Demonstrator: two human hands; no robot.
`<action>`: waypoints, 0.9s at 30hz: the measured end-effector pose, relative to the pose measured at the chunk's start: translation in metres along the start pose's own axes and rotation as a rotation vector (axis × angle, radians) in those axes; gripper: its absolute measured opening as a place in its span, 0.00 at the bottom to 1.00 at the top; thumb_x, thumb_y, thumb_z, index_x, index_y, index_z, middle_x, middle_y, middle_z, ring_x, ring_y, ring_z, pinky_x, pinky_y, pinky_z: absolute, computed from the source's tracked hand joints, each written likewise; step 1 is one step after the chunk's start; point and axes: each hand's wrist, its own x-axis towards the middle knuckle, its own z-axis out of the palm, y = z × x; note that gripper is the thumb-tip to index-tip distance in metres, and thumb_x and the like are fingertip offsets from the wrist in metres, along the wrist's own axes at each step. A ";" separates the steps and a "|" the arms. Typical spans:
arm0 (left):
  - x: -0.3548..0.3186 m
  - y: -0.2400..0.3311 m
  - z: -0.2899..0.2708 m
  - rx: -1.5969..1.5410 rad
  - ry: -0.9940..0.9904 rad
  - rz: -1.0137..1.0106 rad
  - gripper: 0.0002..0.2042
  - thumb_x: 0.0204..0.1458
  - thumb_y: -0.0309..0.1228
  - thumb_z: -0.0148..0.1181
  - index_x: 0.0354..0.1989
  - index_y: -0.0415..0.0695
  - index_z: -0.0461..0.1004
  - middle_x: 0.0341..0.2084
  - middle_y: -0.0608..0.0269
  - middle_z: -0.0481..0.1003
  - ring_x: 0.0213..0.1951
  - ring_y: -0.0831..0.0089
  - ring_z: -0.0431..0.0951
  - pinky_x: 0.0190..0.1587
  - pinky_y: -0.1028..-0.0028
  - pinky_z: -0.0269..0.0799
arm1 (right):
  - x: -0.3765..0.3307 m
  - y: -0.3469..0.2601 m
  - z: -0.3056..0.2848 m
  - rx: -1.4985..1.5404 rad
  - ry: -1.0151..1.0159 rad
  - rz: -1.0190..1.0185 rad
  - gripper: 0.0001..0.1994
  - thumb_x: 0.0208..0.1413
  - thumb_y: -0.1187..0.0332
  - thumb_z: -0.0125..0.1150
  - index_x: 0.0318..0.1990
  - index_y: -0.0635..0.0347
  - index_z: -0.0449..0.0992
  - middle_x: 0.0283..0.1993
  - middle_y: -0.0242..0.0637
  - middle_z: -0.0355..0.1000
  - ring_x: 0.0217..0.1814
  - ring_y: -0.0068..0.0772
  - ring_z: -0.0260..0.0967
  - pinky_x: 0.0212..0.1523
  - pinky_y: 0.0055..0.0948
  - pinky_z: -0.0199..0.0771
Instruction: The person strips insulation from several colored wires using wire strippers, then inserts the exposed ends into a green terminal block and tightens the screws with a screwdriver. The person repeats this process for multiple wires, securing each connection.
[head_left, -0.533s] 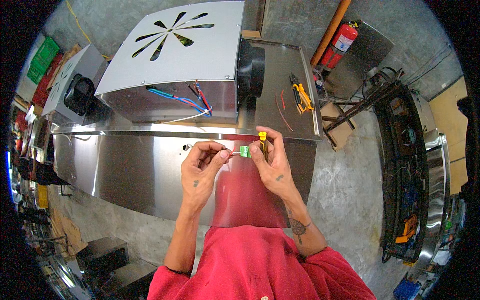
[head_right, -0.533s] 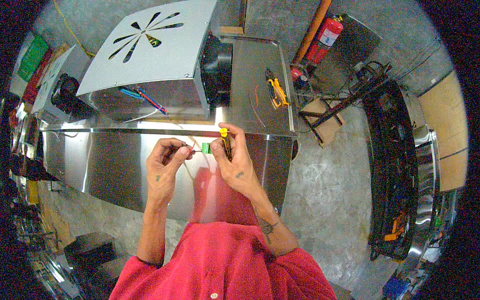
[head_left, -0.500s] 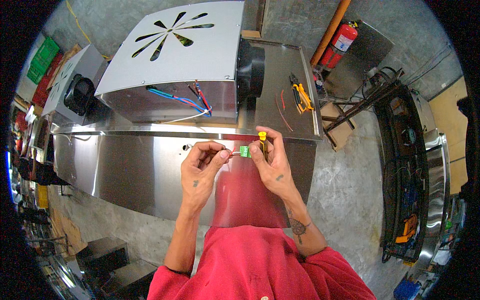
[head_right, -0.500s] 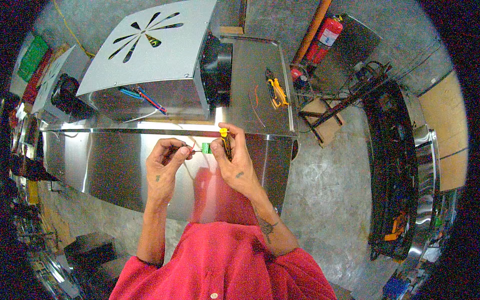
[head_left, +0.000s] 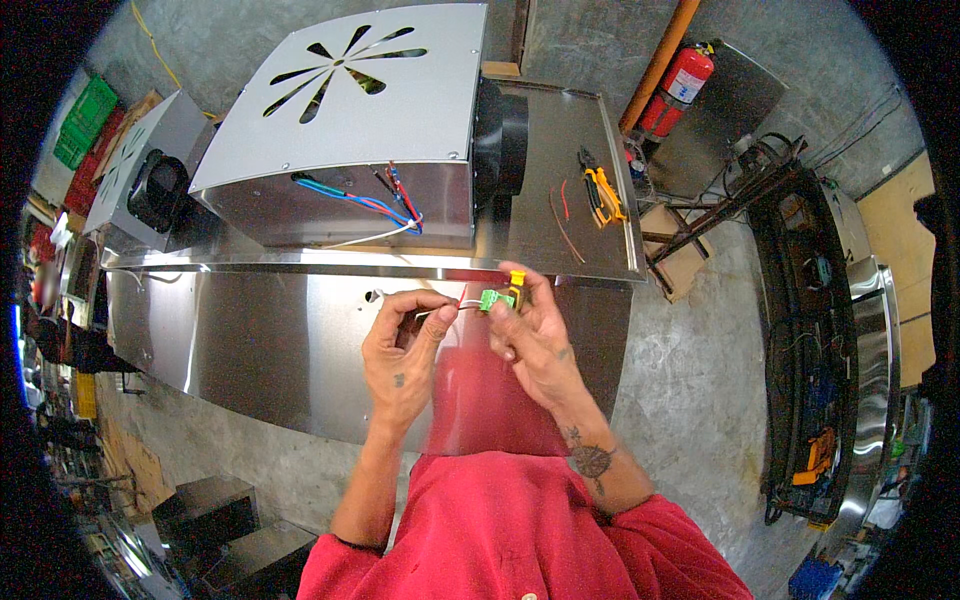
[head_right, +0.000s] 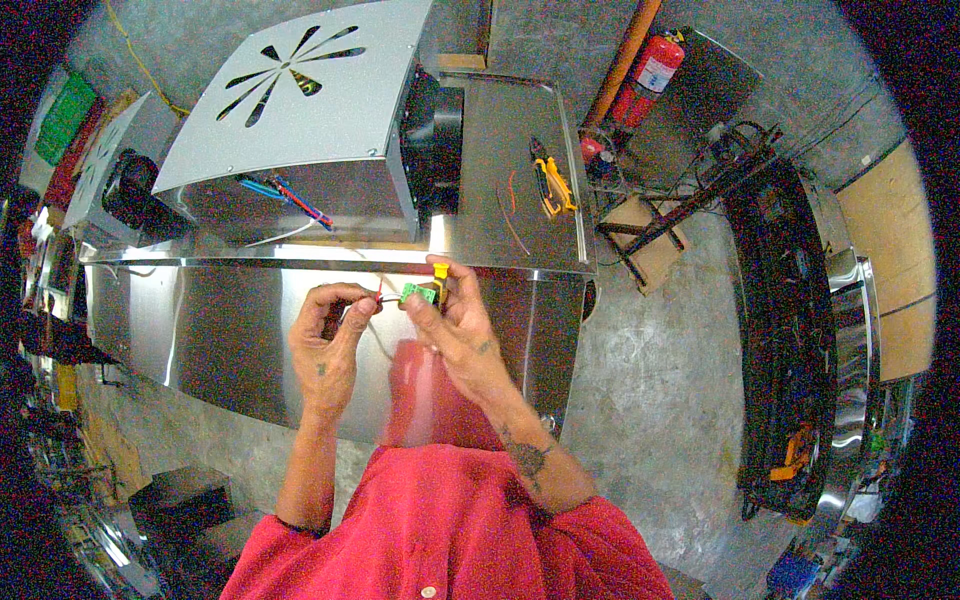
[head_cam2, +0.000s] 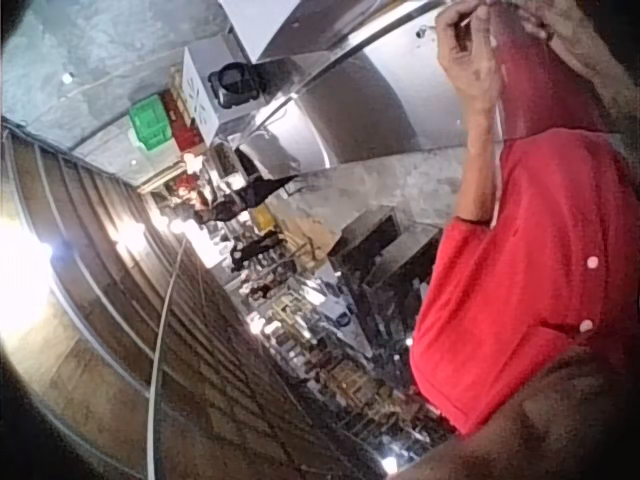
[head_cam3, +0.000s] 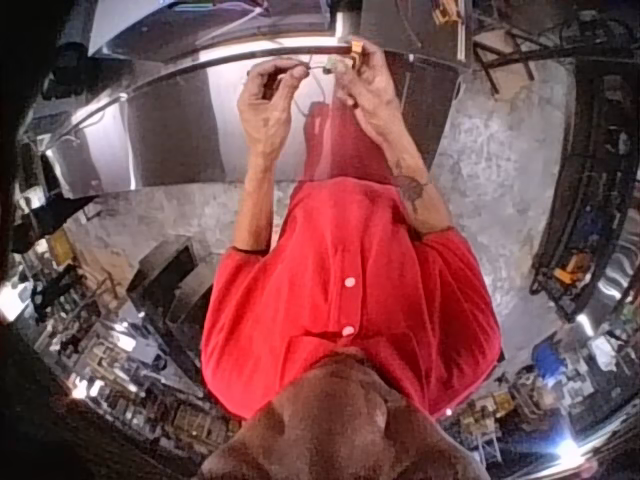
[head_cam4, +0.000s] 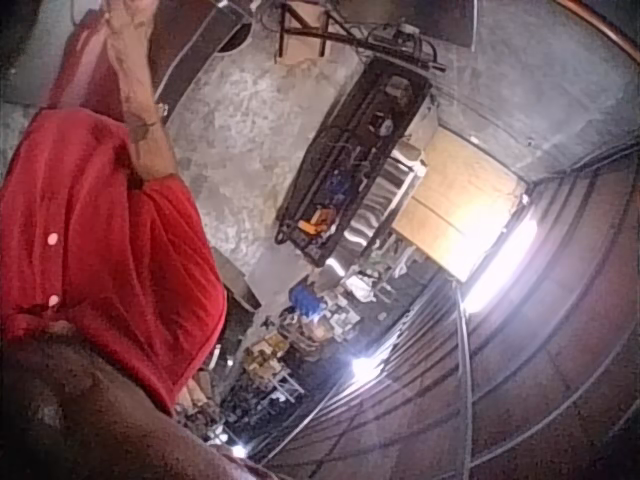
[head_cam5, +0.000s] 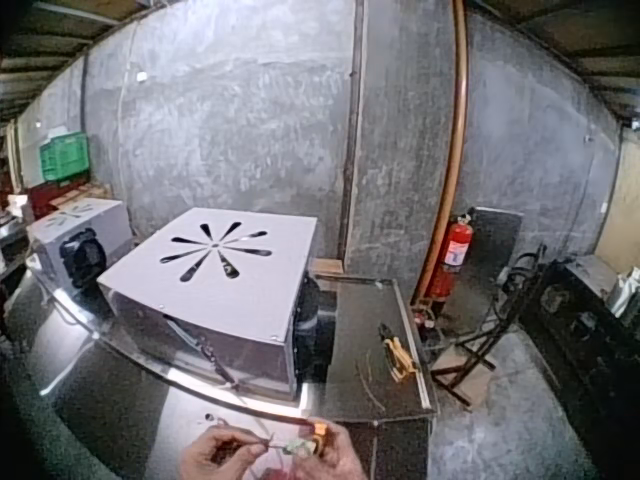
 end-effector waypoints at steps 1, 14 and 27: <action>-0.001 0.001 0.003 -0.010 0.013 -0.005 0.08 0.63 0.26 0.70 0.47 0.40 0.79 0.42 0.66 0.81 0.43 0.81 0.78 0.48 0.79 0.73 | -0.002 0.004 0.002 0.040 -0.008 0.003 0.30 0.68 0.70 0.68 0.72 0.54 0.60 0.54 0.35 0.74 0.51 0.22 0.72 0.49 0.24 0.74; -0.001 0.019 -0.006 -0.102 0.141 -0.034 0.08 0.61 0.25 0.72 0.45 0.39 0.81 0.39 0.64 0.82 0.41 0.80 0.78 0.47 0.79 0.72 | 0.005 0.053 0.047 -0.050 -0.045 0.043 0.18 0.64 0.71 0.73 0.58 0.57 0.76 0.42 0.24 0.73 0.41 0.18 0.66 0.41 0.24 0.70; -0.013 0.027 -0.026 0.065 0.171 0.256 0.07 0.56 0.18 0.72 0.41 0.38 0.81 0.37 0.63 0.80 0.42 0.75 0.76 0.50 0.75 0.69 | 0.014 0.084 0.067 -0.383 -0.126 -0.305 0.08 0.68 0.79 0.62 0.51 0.59 0.73 0.47 0.35 0.75 0.53 0.28 0.73 0.57 0.29 0.74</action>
